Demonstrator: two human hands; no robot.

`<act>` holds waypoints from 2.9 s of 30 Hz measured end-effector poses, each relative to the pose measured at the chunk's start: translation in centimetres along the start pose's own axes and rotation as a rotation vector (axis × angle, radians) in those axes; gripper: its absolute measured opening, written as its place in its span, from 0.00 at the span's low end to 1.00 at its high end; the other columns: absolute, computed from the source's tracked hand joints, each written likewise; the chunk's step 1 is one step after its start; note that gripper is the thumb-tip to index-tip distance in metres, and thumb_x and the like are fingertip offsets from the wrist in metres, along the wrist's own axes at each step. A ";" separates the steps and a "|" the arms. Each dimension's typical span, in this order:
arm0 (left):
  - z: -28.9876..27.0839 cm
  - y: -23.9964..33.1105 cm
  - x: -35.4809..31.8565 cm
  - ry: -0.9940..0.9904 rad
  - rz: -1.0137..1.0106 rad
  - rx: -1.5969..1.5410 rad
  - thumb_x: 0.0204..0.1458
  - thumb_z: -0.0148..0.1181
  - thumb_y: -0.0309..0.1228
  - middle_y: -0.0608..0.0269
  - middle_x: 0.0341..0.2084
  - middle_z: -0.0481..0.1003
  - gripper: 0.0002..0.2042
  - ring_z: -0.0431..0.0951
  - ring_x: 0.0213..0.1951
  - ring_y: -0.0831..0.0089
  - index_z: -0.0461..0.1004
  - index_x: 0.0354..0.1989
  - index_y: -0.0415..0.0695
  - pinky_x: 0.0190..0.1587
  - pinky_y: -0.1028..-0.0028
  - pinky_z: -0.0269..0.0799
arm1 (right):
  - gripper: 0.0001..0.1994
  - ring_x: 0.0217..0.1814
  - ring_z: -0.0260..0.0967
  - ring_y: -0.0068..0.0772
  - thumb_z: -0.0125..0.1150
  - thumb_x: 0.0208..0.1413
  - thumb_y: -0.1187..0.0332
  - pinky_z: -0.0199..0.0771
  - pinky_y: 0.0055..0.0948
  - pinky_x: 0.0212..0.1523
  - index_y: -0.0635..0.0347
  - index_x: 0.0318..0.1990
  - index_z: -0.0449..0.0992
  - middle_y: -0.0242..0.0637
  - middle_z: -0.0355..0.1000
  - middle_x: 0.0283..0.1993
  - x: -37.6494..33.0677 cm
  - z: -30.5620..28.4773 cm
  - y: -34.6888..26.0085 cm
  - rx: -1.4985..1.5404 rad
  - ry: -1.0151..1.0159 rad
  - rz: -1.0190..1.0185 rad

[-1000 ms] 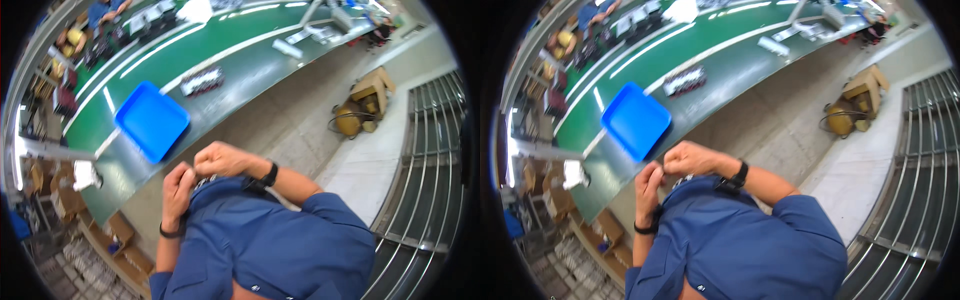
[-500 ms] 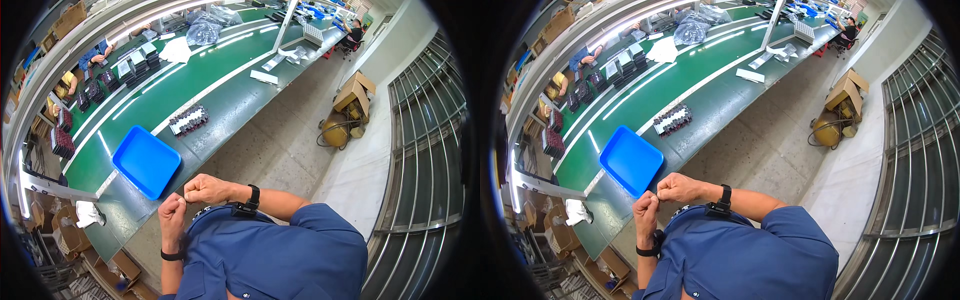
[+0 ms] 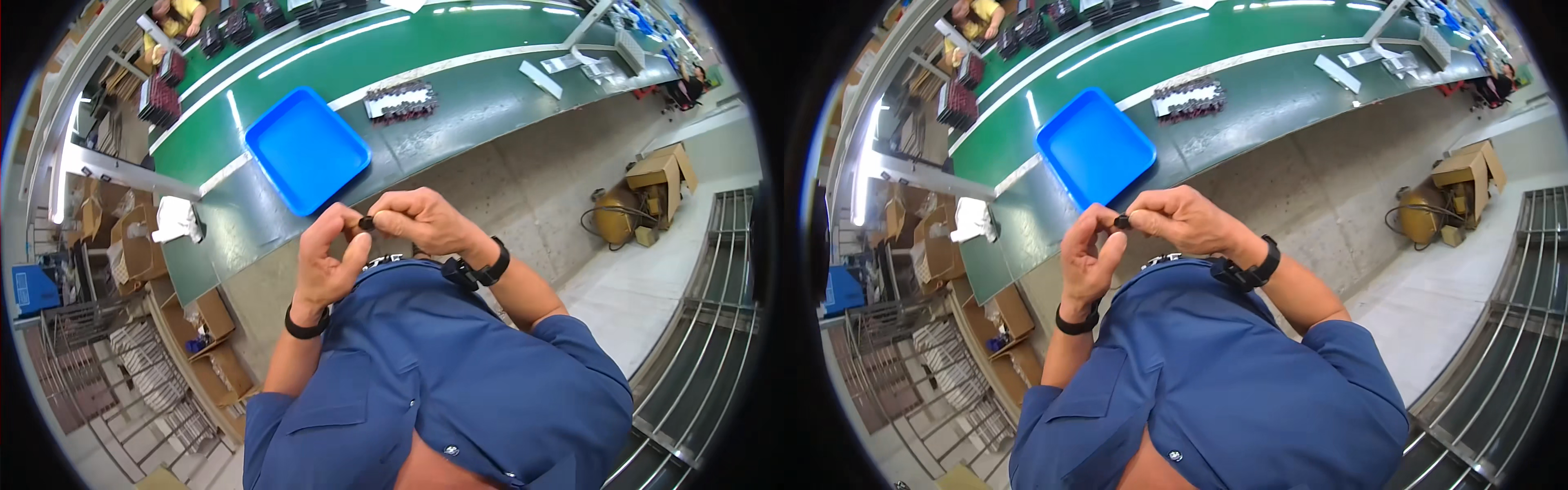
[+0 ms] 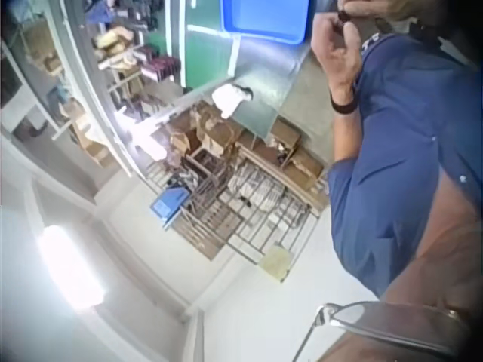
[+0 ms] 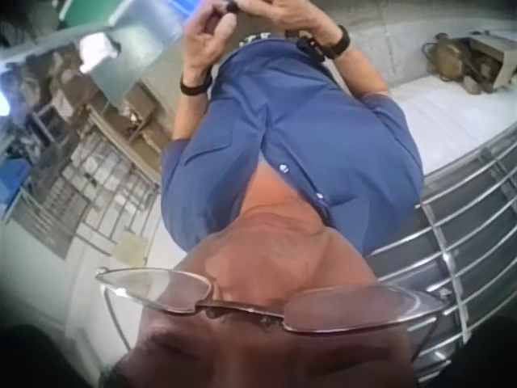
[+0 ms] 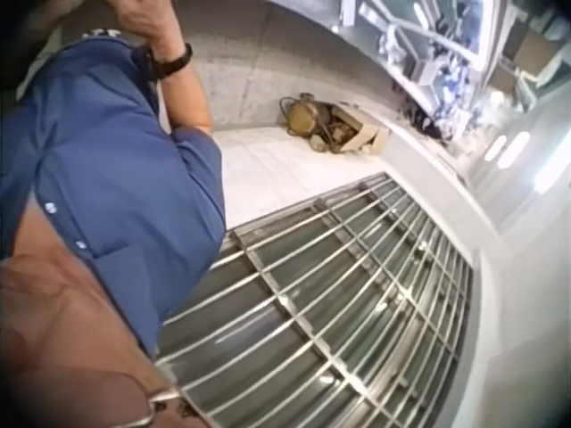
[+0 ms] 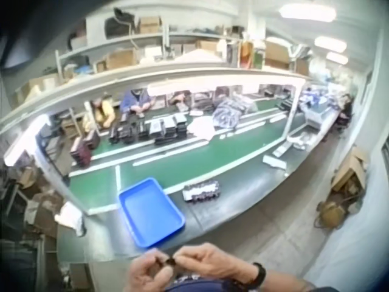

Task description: Inspecting small metal parts at a workstation and moving trays along a factory production floor.

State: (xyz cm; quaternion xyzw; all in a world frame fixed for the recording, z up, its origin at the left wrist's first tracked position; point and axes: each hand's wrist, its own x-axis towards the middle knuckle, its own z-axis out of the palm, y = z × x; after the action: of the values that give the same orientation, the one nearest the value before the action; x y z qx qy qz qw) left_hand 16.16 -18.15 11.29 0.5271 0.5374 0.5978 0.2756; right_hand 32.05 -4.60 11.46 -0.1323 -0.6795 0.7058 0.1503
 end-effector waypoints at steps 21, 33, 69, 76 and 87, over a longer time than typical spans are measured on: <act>0.4 -1.4 -0.4 0.008 -0.096 0.086 0.53 0.59 0.20 0.60 0.24 0.71 0.07 0.69 0.27 0.72 0.70 0.24 0.33 0.30 0.73 0.64 | 0.10 0.27 0.62 0.20 0.57 0.63 0.67 0.66 0.27 0.30 0.65 0.34 0.76 0.32 0.68 0.23 0.6 0.0 0.5 -0.201 0.010 -0.006; -0.8 -2.1 0.0 -0.035 0.010 0.065 0.56 0.57 0.20 0.60 0.25 0.71 0.09 0.68 0.26 0.73 0.70 0.24 0.33 0.30 0.73 0.63 | 0.10 0.23 0.62 0.21 0.57 0.63 0.67 0.65 0.27 0.26 0.65 0.34 0.76 0.35 0.69 0.22 1.6 0.6 1.0 -0.305 0.048 -0.159; -0.6 -4.1 -0.8 0.106 -0.455 -0.337 0.62 0.52 0.25 0.71 0.22 0.70 0.09 0.66 0.25 0.84 0.72 0.28 0.38 0.29 0.79 0.62 | 0.08 0.27 0.66 0.12 0.62 0.60 0.69 0.65 0.17 0.27 0.66 0.36 0.80 0.26 0.73 0.27 1.9 0.1 2.4 0.243 0.089 0.331; -1.2 -3.7 -0.4 -0.029 -0.440 -0.158 0.62 0.50 0.26 0.66 0.25 0.69 0.09 0.66 0.24 0.78 0.71 0.30 0.37 0.28 0.76 0.62 | 0.06 0.25 0.63 0.12 0.62 0.58 0.72 0.65 0.17 0.26 0.66 0.34 0.79 0.24 0.72 0.25 2.4 0.8 2.7 0.149 0.106 0.335; -4.0 -3.9 -1.2 -0.161 -0.431 -0.201 0.61 0.58 0.28 0.70 0.24 0.66 0.10 0.64 0.27 0.82 0.72 0.28 0.36 0.30 0.77 0.60 | 0.06 0.27 0.66 0.13 0.62 0.58 0.70 0.66 0.18 0.28 0.65 0.35 0.80 0.26 0.72 0.25 2.8 3.1 2.8 0.114 0.049 0.267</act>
State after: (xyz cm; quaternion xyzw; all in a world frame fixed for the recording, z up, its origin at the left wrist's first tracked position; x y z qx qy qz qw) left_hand 11.84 -19.58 7.84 0.4163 0.5513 0.5319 0.4897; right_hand 28.20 -6.41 8.88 -0.2300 -0.6108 0.7535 0.0792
